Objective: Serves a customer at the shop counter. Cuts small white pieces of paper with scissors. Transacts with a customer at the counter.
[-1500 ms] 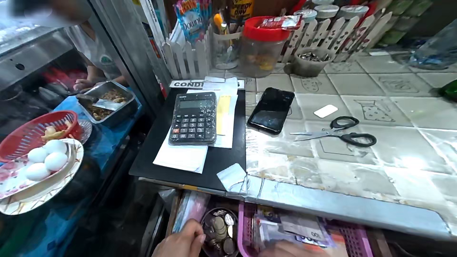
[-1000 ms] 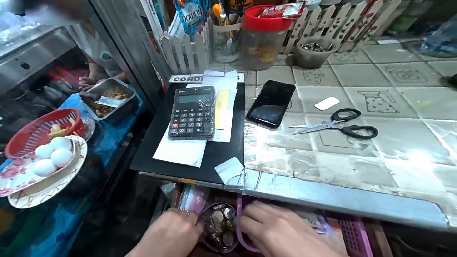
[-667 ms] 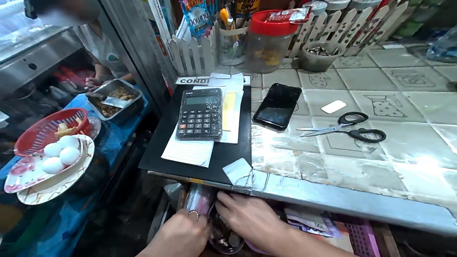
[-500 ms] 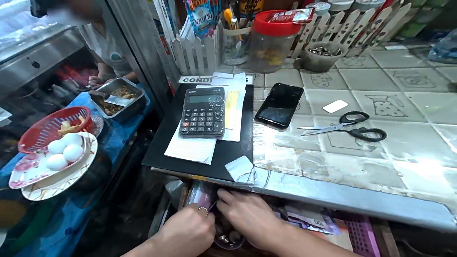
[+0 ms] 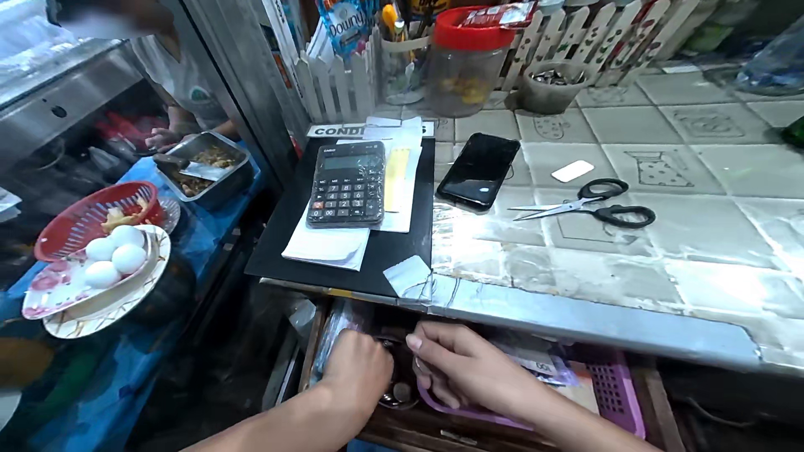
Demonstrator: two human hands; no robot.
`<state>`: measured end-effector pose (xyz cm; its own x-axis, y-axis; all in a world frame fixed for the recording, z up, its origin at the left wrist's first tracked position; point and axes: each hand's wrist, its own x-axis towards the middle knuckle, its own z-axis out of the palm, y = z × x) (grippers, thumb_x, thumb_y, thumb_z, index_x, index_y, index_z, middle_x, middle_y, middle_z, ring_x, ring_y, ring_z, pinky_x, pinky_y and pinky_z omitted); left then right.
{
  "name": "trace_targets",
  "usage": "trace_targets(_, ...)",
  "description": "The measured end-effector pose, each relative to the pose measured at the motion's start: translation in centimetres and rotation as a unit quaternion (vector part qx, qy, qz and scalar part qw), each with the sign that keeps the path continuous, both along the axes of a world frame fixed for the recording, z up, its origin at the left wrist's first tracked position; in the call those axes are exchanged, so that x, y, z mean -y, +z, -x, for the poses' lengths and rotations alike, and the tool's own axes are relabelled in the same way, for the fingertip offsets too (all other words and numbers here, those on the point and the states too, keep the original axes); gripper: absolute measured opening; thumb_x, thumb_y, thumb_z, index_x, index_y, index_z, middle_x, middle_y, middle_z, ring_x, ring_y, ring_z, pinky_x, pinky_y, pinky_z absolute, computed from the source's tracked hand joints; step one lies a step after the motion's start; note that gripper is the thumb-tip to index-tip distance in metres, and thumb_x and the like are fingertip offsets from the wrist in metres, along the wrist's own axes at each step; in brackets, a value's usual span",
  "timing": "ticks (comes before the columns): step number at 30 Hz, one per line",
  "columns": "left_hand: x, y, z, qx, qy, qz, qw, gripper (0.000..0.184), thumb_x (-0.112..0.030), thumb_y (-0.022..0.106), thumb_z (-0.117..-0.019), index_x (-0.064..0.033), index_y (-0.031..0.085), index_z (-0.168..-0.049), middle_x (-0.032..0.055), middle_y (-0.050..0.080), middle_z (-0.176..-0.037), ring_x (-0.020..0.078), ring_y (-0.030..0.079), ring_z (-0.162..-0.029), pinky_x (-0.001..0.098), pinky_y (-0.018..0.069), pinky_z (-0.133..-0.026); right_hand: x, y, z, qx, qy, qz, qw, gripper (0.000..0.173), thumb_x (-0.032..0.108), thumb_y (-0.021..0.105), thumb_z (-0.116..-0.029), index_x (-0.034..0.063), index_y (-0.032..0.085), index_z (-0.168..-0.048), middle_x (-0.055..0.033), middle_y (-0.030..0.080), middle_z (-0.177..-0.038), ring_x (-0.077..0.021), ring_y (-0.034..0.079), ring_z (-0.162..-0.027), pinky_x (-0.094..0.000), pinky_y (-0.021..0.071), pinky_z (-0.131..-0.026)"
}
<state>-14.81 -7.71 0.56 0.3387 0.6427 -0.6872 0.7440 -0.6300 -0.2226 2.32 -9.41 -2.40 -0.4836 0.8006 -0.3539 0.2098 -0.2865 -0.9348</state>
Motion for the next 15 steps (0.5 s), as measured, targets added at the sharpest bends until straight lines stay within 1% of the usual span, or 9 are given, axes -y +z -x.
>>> trace_targets(3, -0.2, 0.2, -0.5, -0.023, 0.009, 0.015, 1.000, 0.021, 0.009, 0.043, -0.0978, 0.0101, 0.063, -0.106, 0.0248, 0.067, -0.102, 0.0408, 0.068, -0.093, 0.0521, 0.0537, -0.074, 0.3, 0.6, -0.7, 0.005, 0.035, 0.031, 0.999, 0.025, 0.033, 0.047, -0.1081, 0.0121, 0.060, -0.111, -0.0001, 0.068, -0.084, -0.0070, 0.059, -0.054, -0.0223, 0.0501, -0.049)
trace_targets(5, -0.6, 0.8, 0.3, 0.003, 0.025, 0.030, 0.999, 0.017, 0.007, 0.049, -0.0960, 0.0076, 0.065, -0.103, 0.0247, 0.068, -0.101, 0.0429, 0.068, -0.093, 0.0564, 0.0535, -0.075, 0.4, 0.5, -1.1, 0.017, 0.038, 0.020, 0.999, 0.026, 0.036, 0.049, -0.1068, 0.0133, 0.060, -0.107, 0.0010, 0.065, -0.078, -0.0076, 0.059, -0.055, -0.0233, 0.0503, -0.050)
trace_targets(7, -1.2, 1.4, 2.7, 0.103, 0.069, 0.025, 0.992, 0.016, -0.008, 0.055, -0.0992, 0.0004, 0.066, -0.105, 0.0210, 0.069, -0.095, 0.0414, 0.069, -0.092, 0.0598, 0.0530, -0.076, 0.2, -0.1, -1.1, 0.040, 0.040, -0.016, 0.998, 0.034, 0.045, 0.051, -0.1046, 0.0141, 0.061, -0.095, 0.0026, 0.055, -0.068, -0.0076, 0.052, -0.053, -0.0253, 0.0442, -0.050)
trace_targets(9, -1.8, 1.9, 5.9, 0.277, 0.167, 0.043, 0.945, 0.028, -0.031, 0.053, -0.1052, -0.0087, 0.068, -0.113, 0.0126, 0.069, -0.088, 0.0315, 0.068, -0.085, 0.0547, 0.0540, -0.078, -0.1, -0.1, -0.6, 0.116, 0.083, -0.107, 0.984, 0.038, 0.046, 0.053, -0.1040, 0.0109, 0.063, -0.093, -0.0022, 0.055, -0.074, -0.0131, 0.054, -0.064, -0.0332, 0.0455, -0.060)
trace_targets(10, -1.7, 1.7, 7.6, 0.391, 0.222, 0.064, 0.891, 0.030, -0.037, 0.051, -0.1055, -0.0124, 0.067, -0.110, 0.0062, 0.062, -0.079, 0.0220, 0.062, -0.072, 0.0442, 0.0528, -0.069, -0.2, 0.1, -0.1, 0.177, 0.117, -0.171, 0.962, 0.037, 0.043, 0.056, -0.1031, 0.0084, 0.066, -0.097, -0.0071, 0.062, -0.080, -0.0196, 0.061, -0.073, -0.0408, 0.0509, -0.068)
trace_targets(11, -1.2, 1.1, 8.9, 0.522, 0.283, 0.096, 0.799, 0.027, -0.038, 0.050, -0.1041, -0.0159, 0.066, -0.101, -0.0004, 0.055, -0.070, 0.0112, 0.053, -0.059, 0.0300, 0.0465, -0.057, -0.2, 0.4, 0.7, 0.242, 0.153, -0.228, 0.931, 0.033, 0.039, 0.060, -0.1009, 0.0070, 0.068, -0.101, -0.0117, 0.067, -0.088, -0.0276, 0.066, -0.081, -0.0501, 0.0539, -0.074)
trace_targets(12, -0.5, 0.4, 9.3, 0.646, 0.358, 0.153, 0.657, 0.024, -0.036, 0.051, -0.1025, -0.0188, 0.060, -0.089, -0.0067, 0.043, -0.062, 0.0026, 0.040, -0.050, 0.0188, 0.0350, -0.047, -0.2, 0.6, 1.6, 0.301, 0.191, -0.266, 0.896, 0.029, 0.033, 0.064, -0.0990, 0.0049, 0.069, -0.105, -0.0166, 0.069, -0.096, -0.0358, 0.069, -0.089, -0.0584, 0.0542, -0.078)
trace_targets(13, 0.2, -0.1, 9.4, 0.728, 0.420, 0.213, 0.498, 0.027, -0.035, 0.051, -0.1028, -0.0199, 0.058, -0.081, -0.0103, 0.039, -0.061, -0.0016, 0.036, -0.047, 0.0136, 0.0313, -0.044, -0.1, 0.7, 2.5, 0.348, 0.228, -0.288, 0.863, 0.027, 0.027, 0.065, -0.0974, 0.0027, 0.068, -0.108, -0.0206, 0.070, -0.101, -0.0415, 0.069, -0.092, -0.0625, 0.0529, -0.077)
trace_targets(15, 1.3, -0.8, 9.0, 0.792, 0.489, 0.274, 0.242, 0.040, -0.033, 0.041, -0.1070, -0.0179, 0.056, -0.074, -0.0095, 0.042, -0.060, -0.0010, 0.038, -0.045, 0.0139, 0.0339, -0.042, -0.3, 0.9, 4.2, 0.404, 0.284, -0.302, 0.815, 0.022, 0.018, 0.066, -0.0959, -0.0004, 0.068, -0.108, -0.0241, 0.069, -0.100, -0.0452, 0.067, -0.091, -0.0631, 0.0517, -0.075)
